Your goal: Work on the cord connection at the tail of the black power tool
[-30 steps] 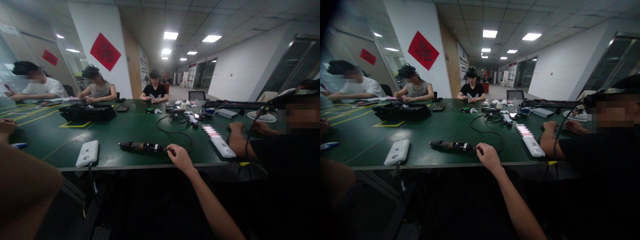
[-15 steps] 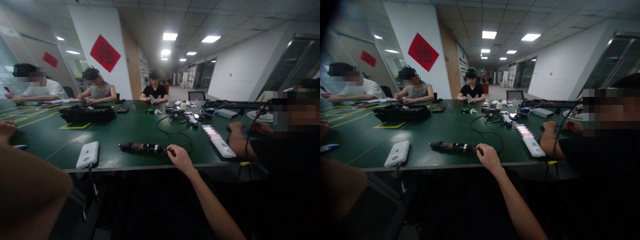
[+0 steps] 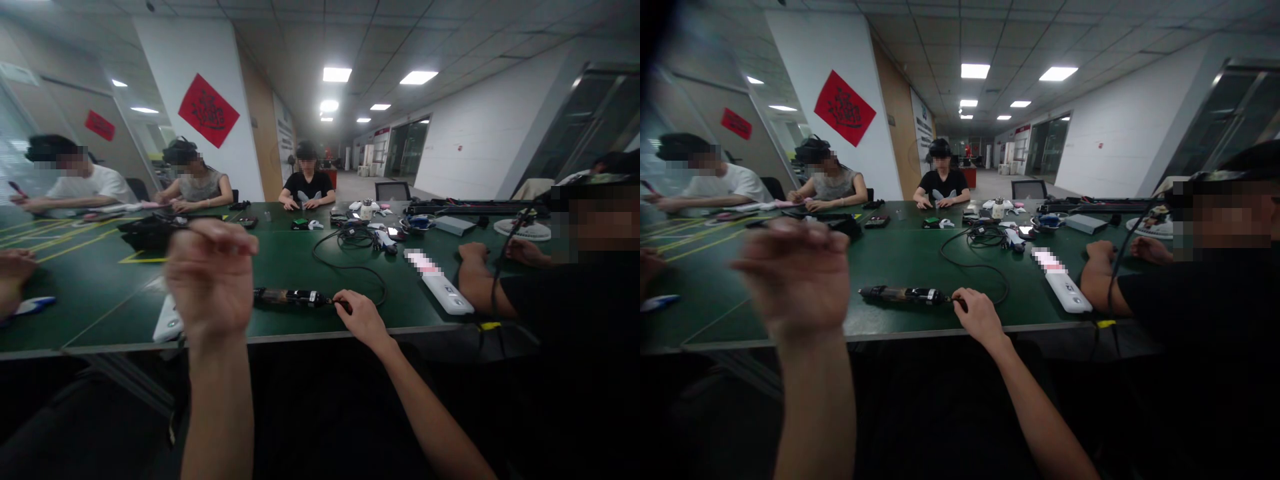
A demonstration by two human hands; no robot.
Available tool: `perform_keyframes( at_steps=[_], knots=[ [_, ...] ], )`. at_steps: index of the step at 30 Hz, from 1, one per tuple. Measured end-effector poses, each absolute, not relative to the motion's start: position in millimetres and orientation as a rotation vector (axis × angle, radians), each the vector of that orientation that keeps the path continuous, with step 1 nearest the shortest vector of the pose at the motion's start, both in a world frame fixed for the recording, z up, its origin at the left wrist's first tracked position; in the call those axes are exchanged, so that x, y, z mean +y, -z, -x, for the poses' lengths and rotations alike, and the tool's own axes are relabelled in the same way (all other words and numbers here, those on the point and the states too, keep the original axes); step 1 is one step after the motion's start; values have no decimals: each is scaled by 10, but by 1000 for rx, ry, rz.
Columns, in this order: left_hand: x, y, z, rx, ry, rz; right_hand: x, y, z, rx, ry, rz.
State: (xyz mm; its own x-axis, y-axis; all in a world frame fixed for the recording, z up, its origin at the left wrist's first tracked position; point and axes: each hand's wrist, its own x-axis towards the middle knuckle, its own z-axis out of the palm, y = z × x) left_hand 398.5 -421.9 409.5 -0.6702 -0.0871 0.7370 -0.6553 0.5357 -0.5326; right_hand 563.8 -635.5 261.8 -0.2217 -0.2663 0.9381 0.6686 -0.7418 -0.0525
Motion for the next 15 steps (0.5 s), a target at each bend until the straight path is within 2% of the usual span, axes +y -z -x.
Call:
perform_keyframes(
  at_steps=[2, 5, 6, 15],
  knots=[
    [-4379, -3971, -4351, -2101, -1172, -814, -6356, -2617, -5639, -482, 2009, 1440],
    [-4570, -3804, -4975, -1900, -1717, -1443, -6359, -2621, -5641, -472, 2008, 1451],
    [-4609, -3767, -5148, -1887, -1778, -1547, -6360, -2624, -5642, -471, 2008, 1455],
    [-4703, -3719, -5645, -1877, -1986, -1920, -6358, -2642, -5642, -481, 1999, 1453]
  ],
)
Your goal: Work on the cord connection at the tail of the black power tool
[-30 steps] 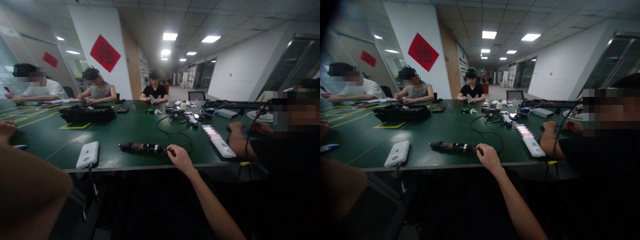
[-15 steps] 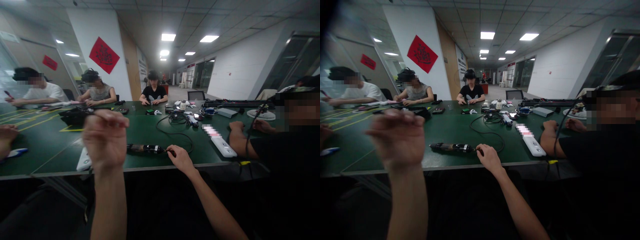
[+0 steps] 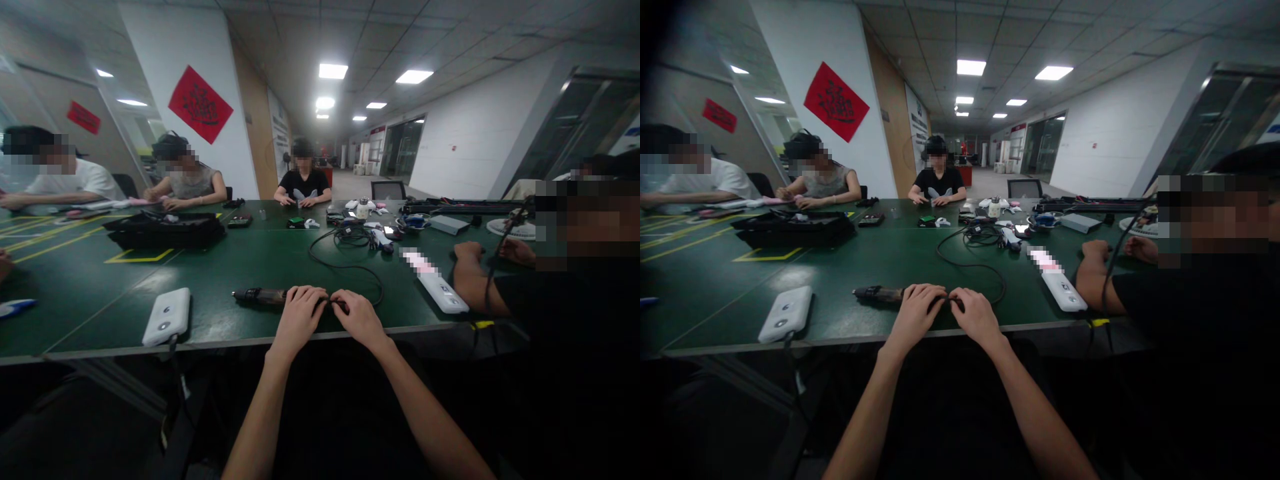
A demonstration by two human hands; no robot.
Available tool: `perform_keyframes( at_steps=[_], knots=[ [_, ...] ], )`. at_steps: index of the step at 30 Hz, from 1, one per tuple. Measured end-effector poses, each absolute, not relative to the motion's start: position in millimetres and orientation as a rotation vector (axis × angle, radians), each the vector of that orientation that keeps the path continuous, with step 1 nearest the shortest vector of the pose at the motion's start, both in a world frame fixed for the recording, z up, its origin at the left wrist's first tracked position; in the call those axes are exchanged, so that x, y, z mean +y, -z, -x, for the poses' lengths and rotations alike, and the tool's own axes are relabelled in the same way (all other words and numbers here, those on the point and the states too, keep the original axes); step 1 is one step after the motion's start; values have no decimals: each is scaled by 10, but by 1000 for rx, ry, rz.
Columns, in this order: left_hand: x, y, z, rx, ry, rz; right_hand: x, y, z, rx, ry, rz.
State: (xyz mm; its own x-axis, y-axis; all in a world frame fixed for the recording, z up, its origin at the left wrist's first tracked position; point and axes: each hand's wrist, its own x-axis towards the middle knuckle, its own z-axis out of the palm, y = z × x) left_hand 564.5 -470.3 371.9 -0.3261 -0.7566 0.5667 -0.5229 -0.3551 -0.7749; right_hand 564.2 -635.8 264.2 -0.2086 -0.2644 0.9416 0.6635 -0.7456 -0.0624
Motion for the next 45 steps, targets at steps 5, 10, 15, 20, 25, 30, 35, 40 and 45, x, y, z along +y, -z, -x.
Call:
perform_keyframes(
  at_steps=[5, 10, 15, 20, 25, 30, 35, 40, 45],
  knots=[
    [-4704, -3705, -5669, 1597, 1776, 1692, -6351, -2643, -5656, -485, 1994, 1441],
    [-4686, -3703, -5647, 1603, 1772, 1670, -6350, -2643, -5654, -495, 1994, 1431],
    [-4679, -3723, -5668, 1624, 1754, 1652, -6351, -2631, -5632, -512, 2005, 1423],
    [-4669, -3716, -5673, 1632, 1763, 1659, -6355, -2631, -5633, -527, 2009, 1416],
    [-4661, -3740, -5687, 1648, 1748, 1662, -6362, -2635, -5649, -551, 2007, 1413],
    [-4666, -3729, -5701, 1636, 1778, 1669, -6364, -2632, -5664, -572, 2004, 1406],
    [-4648, -3737, -5707, 1649, 1750, 1646, -6365, -2630, -5671, -582, 2007, 1395],
    [-4665, -3750, -5731, 1636, 1774, 1658, -6369, -2626, -5669, -595, 2004, 1390],
    [-4652, -3742, -5719, 1644, 1744, 1647, -6367, -2624, -5669, -604, 2002, 1378]
  ],
)
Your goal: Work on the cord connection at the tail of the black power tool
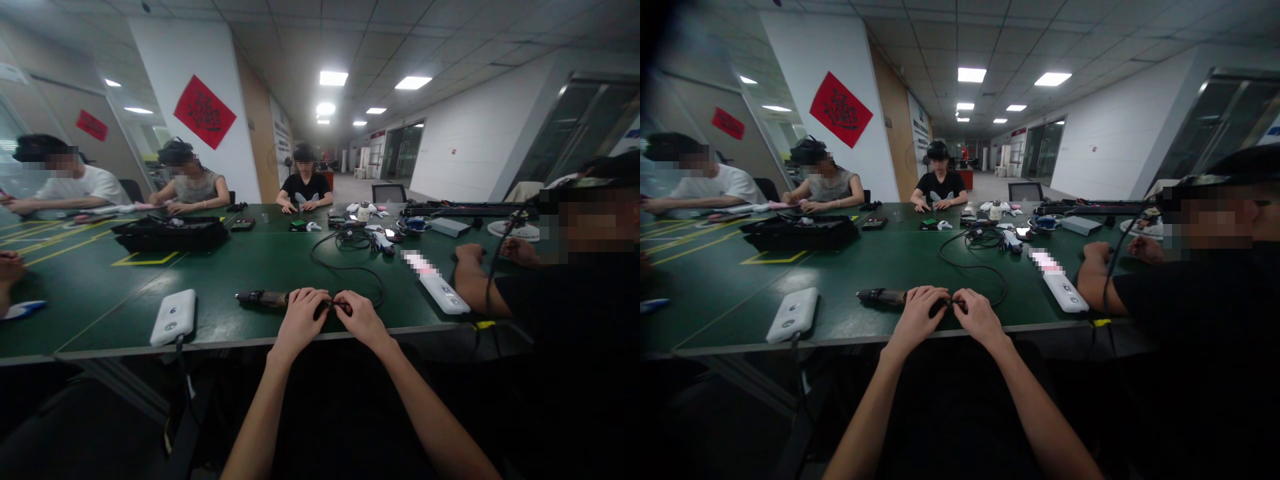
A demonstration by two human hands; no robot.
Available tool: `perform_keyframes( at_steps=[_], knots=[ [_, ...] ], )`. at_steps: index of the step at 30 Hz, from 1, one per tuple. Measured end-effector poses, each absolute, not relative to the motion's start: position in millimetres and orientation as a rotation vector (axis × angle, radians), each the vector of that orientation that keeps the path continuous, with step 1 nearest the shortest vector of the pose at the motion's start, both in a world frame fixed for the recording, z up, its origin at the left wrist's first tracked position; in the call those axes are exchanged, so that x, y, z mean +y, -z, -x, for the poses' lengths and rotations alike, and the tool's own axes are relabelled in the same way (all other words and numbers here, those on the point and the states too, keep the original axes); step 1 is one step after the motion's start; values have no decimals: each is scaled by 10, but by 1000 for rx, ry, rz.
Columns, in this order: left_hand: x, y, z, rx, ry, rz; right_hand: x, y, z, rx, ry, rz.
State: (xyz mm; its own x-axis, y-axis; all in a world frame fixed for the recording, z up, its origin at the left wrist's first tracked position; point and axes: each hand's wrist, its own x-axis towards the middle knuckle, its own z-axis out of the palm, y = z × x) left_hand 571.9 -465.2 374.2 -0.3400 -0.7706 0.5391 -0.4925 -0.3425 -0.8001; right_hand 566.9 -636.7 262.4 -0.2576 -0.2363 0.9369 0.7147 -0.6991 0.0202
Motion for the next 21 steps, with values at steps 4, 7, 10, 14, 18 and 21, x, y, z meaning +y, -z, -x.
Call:
perform_keyframes(
  at_steps=[4, 7, 10, 14, 18, 21],
  knots=[
    [-4655, -3740, -5717, 1639, 1744, 1655, -6365, -2626, -5670, -607, 2005, 1368],
    [-4659, -3736, -5709, 1636, 1751, 1662, -6368, -2630, -5677, -606, 2001, 1368],
    [-4656, -3739, -5705, 1643, 1735, 1659, -6372, -2633, -5685, -608, 1996, 1372],
    [-4662, -3743, -5718, 1639, 1746, 1668, -6371, -2631, -5687, -606, 1994, 1373],
    [-4662, -3735, -5711, 1637, 1756, 1678, -6370, -2630, -5678, -610, 1993, 1374],
    [-4653, -3734, -5699, 1647, 1733, 1671, -6369, -2632, -5672, -610, 1990, 1378]
  ],
)
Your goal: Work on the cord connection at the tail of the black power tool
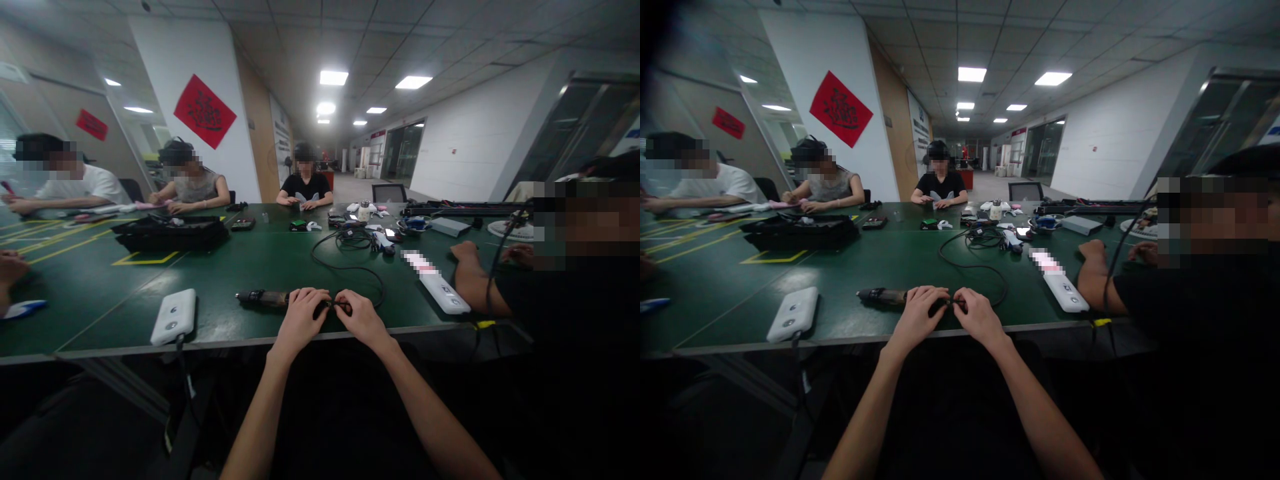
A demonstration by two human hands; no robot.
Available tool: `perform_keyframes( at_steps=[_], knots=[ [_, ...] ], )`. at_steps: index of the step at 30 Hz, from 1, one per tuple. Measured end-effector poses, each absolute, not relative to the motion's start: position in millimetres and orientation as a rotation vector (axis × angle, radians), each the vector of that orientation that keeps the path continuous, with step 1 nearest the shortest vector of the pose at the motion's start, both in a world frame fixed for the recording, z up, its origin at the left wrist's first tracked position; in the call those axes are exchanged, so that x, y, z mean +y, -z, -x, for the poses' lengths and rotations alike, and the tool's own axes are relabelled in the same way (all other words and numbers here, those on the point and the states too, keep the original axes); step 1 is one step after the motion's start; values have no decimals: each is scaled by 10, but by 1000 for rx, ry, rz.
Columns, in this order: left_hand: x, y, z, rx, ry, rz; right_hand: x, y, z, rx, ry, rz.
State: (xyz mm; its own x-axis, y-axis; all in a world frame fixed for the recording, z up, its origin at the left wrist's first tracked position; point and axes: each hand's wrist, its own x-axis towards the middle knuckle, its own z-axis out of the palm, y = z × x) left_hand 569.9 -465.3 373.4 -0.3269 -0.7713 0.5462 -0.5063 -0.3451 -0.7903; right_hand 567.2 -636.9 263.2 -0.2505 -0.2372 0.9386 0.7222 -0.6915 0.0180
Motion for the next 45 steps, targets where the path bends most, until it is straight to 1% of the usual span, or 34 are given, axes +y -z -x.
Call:
perform_keyframes(
  at_steps=[45],
  knots=[
    [-4676, -3705, -5701, 1603, 1781, 1665, -6360, -2635, -5669, -595, 1991, 1393]
  ],
)
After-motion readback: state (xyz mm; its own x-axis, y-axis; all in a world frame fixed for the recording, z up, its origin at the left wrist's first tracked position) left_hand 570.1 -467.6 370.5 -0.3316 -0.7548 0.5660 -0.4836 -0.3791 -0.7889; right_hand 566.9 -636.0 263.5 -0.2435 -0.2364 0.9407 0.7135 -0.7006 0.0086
